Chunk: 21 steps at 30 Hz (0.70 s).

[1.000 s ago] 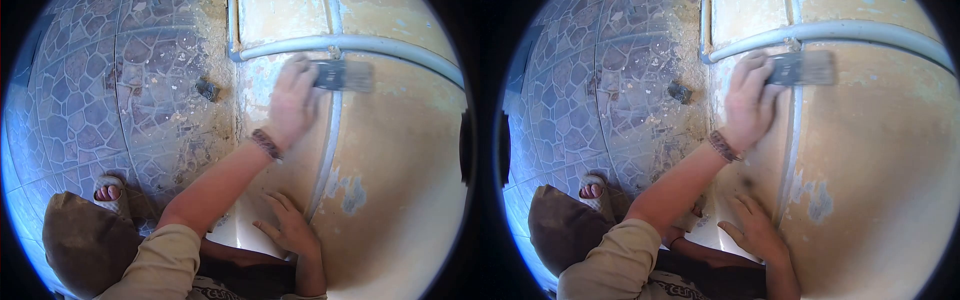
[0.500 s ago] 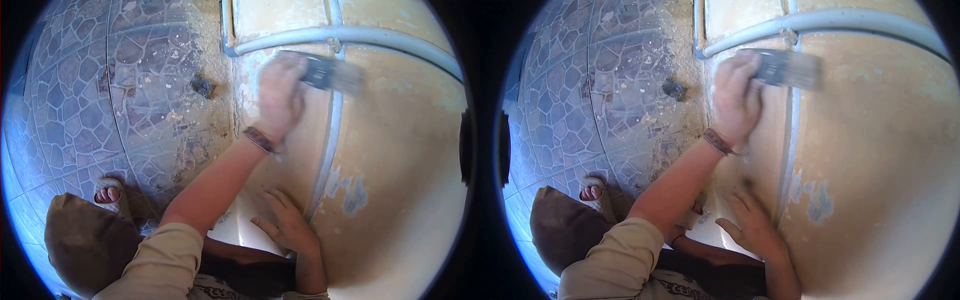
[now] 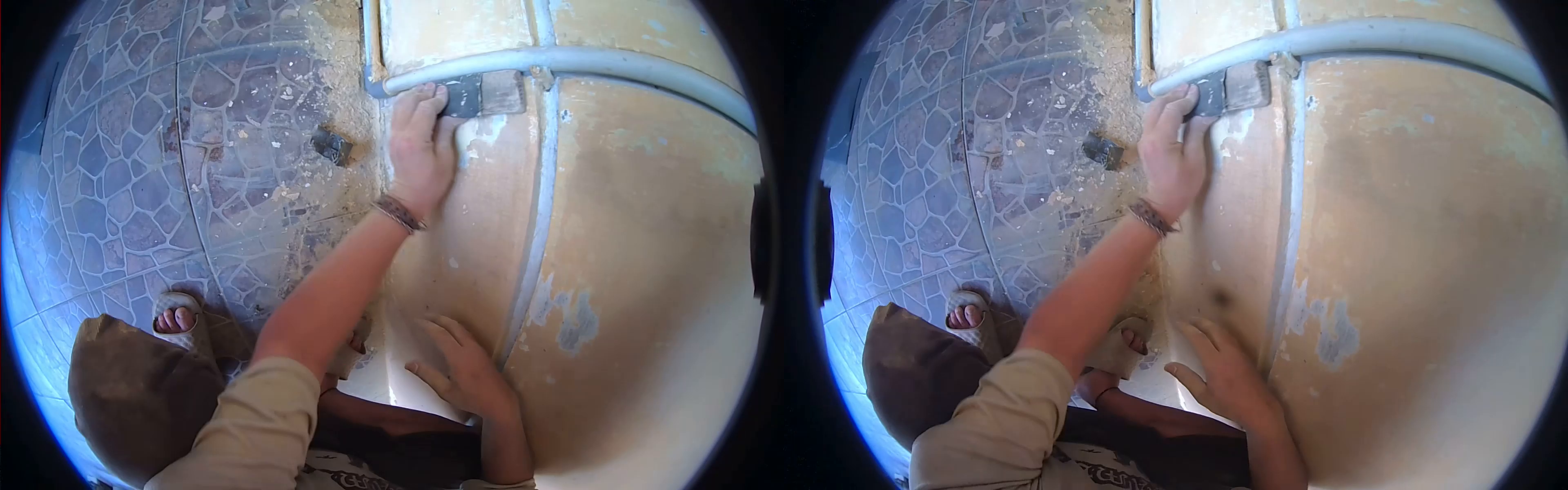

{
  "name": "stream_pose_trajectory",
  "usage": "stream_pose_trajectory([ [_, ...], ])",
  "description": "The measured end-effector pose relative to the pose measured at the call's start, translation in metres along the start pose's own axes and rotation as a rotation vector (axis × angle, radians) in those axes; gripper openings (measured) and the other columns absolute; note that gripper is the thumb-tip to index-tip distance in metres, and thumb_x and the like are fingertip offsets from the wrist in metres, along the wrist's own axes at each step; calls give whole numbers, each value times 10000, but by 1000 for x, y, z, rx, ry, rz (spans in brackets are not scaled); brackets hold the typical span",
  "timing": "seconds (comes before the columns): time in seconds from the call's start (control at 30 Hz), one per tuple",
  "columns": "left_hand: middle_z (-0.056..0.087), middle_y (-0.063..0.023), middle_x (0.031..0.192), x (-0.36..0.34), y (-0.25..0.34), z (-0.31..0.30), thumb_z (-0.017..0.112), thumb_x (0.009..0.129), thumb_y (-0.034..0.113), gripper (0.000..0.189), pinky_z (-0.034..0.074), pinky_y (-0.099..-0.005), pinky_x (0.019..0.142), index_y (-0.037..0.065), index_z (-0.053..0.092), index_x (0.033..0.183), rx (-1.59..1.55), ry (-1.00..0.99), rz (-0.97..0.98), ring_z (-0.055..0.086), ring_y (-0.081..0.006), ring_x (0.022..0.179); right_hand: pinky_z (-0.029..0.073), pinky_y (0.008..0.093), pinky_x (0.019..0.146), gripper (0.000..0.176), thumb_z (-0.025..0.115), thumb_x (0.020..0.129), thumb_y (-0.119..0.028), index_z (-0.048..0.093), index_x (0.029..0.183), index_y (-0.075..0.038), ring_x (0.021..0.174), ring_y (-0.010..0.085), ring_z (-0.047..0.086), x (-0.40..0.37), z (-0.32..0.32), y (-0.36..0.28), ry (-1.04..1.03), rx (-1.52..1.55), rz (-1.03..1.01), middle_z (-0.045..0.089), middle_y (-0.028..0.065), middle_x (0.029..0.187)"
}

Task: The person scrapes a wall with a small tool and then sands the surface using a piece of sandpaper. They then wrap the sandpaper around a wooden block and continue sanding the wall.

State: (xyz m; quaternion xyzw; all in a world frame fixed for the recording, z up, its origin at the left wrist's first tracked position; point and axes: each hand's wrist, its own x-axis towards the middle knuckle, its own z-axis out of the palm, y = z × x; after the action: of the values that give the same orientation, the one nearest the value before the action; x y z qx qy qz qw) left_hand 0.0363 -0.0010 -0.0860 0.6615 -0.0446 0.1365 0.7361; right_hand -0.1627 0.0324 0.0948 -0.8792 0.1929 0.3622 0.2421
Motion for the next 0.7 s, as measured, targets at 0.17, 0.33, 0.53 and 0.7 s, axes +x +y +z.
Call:
stream_pose_trajectory([
  [0.17, 647, -178, 1078, -20, 44, -8, 642, 797, -14, 262, 469, -427, 931, 2, 647, 1058, -145, -50, 133, 606, -340, 1057, 427, 416, 1020, 565, 718, 860, -263, 505, 1325, -23, 1228, 380, 502, -1, -4, -4, 5, 18, 25, 504, 210, 1337],
  [0.33, 663, -175, 1039, -18, -41, -15, 640, 823, -5, 240, 493, -386, 901, -8, 659, 1061, 81, -80, -259, 636, -329, 997, 440, 439, 988, 555, 699, 872, -277, 509, 1313, 1, 1178, 416, 517, 2, -3, -2, 27, 2, -21, 515, 247, 1295],
  [0.53, 638, -186, 1142, -14, 21, -8, 635, 805, -41, 278, 446, -406, 1011, -2, 655, 1079, -65, -56, 54, 591, -351, 1131, 439, 441, 987, 558, 717, 857, -245, 509, 1311, 3, 1177, 415, 516, 1, -2, -7, 21, 85, -3, 519, 242, 1291],
  [0.7, 654, -173, 1123, -18, -41, -11, 671, 788, -38, 249, 502, -378, 927, -6, 668, 1035, 97, -48, -147, 637, -320, 1030, 441, 438, 990, 564, 716, 859, -244, 503, 1324, -4, 1184, 406, 516, 2, 2, 0, -4, 19, -26, 513, 242, 1295],
])
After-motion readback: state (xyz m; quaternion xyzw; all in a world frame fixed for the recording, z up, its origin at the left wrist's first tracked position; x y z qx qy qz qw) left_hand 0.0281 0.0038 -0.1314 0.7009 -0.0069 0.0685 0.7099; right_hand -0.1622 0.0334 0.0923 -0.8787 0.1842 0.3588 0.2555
